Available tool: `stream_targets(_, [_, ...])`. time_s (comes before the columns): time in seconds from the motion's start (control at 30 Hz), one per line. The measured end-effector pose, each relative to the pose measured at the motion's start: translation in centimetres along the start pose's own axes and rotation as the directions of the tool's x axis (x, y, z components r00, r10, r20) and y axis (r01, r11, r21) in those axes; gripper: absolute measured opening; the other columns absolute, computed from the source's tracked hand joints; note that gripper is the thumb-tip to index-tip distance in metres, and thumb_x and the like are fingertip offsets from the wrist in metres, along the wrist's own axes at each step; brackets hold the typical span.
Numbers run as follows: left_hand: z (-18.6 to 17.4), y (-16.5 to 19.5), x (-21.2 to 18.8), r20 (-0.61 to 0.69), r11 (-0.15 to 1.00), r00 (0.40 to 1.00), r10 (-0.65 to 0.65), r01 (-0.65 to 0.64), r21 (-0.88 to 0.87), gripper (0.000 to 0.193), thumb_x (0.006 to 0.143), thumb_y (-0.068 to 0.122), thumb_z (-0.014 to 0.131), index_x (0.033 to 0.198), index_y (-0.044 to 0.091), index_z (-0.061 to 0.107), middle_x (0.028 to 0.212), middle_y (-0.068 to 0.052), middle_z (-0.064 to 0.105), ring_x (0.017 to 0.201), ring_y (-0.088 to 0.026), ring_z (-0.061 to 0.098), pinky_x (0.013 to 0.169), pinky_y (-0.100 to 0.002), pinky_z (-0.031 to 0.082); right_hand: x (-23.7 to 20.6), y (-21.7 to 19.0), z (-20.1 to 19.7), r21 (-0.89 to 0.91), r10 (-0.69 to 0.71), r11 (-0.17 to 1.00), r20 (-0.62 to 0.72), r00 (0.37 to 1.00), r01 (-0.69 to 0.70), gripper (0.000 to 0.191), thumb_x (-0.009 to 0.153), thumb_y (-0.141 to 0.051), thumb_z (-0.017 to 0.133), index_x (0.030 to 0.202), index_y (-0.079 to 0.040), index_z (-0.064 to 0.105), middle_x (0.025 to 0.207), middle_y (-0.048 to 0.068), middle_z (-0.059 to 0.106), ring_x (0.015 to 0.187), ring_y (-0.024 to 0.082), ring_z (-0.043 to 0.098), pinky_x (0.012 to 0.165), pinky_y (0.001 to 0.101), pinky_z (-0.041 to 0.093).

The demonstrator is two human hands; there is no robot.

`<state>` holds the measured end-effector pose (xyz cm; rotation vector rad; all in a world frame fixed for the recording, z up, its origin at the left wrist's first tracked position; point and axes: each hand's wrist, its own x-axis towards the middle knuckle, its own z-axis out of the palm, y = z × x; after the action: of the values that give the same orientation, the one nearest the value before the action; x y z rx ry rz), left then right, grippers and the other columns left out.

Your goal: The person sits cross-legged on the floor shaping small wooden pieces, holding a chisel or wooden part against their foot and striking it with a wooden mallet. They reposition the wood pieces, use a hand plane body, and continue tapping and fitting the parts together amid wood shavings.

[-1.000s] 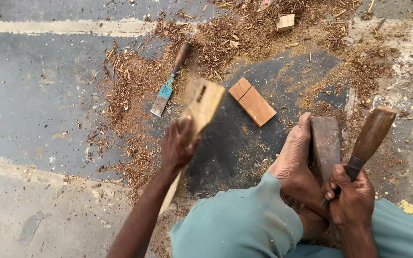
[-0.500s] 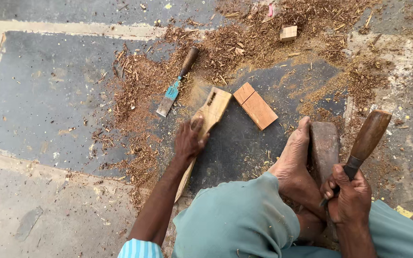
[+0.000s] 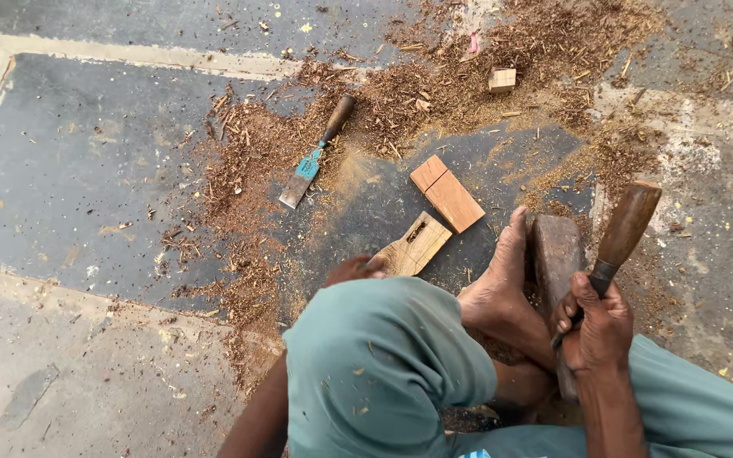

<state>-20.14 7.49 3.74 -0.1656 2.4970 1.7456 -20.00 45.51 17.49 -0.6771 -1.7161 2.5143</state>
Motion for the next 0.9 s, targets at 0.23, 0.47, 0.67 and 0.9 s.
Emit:
stream_targets(0.23, [-20.1,16.6,2.2,-0.218,1.0,0.976,0.024,-0.026,-0.01,0.067,0.098,0.046,0.063,0.15,0.006,0.051,0.137,-0.019,0.066,0.126,-0.027,0.066,0.104,-0.04,0.057,-2.6,-3.8,7.0,-0.392,-0.21,0.869,0.263,0.942,0.303,0.016,0.101,-0.025,0.07,0.098,-0.011,0.063,0.07,-0.005,0.053,0.056,0.006,0.046,0.047,0.0245,0.036])
stream_targets(0.47, [-3.7,24.6,3.5,0.2,0.592,0.859,0.471,-0.14,-0.794,0.067,0.094,0.038,0.079,0.145,0.007,0.049,0.144,-0.021,0.06,0.134,-0.032,0.062,0.112,-0.052,0.055,-2.6,-2.0,14.4,-0.617,-0.161,0.343,0.704,0.692,0.708,0.042,0.097,-0.037,0.069,0.119,-0.001,0.066,0.096,0.01,0.068,0.089,0.024,0.064,0.076,0.0412,0.053])
stream_targets(0.67, [-1.9,20.1,9.0,-0.075,0.735,0.912,0.403,-0.372,-0.566,0.032,0.092,0.034,0.084,0.093,0.007,0.065,0.081,0.0,0.067,0.074,-0.01,0.064,0.066,-0.032,0.056,3.0,-1.8,7.2,-0.975,-0.135,0.037,0.213,0.968,0.22,0.094,0.088,-0.042,0.082,0.156,0.004,0.036,0.143,0.034,0.047,0.132,0.044,0.05,0.109,0.0513,0.046])
stream_targets(0.9, [1.6,13.8,11.7,0.013,0.896,0.965,0.261,-0.237,-0.376,0.038,0.09,0.033,0.086,0.076,0.006,0.063,0.065,0.003,0.057,0.063,-0.006,0.054,0.056,-0.028,0.044,5.5,4.4,1.9,-0.829,0.121,0.488,-0.245,0.962,-0.273,0.133,0.067,-0.014,0.083,0.167,-0.006,-0.004,0.138,0.023,0.049,0.121,0.04,0.058,0.089,0.0519,0.058])
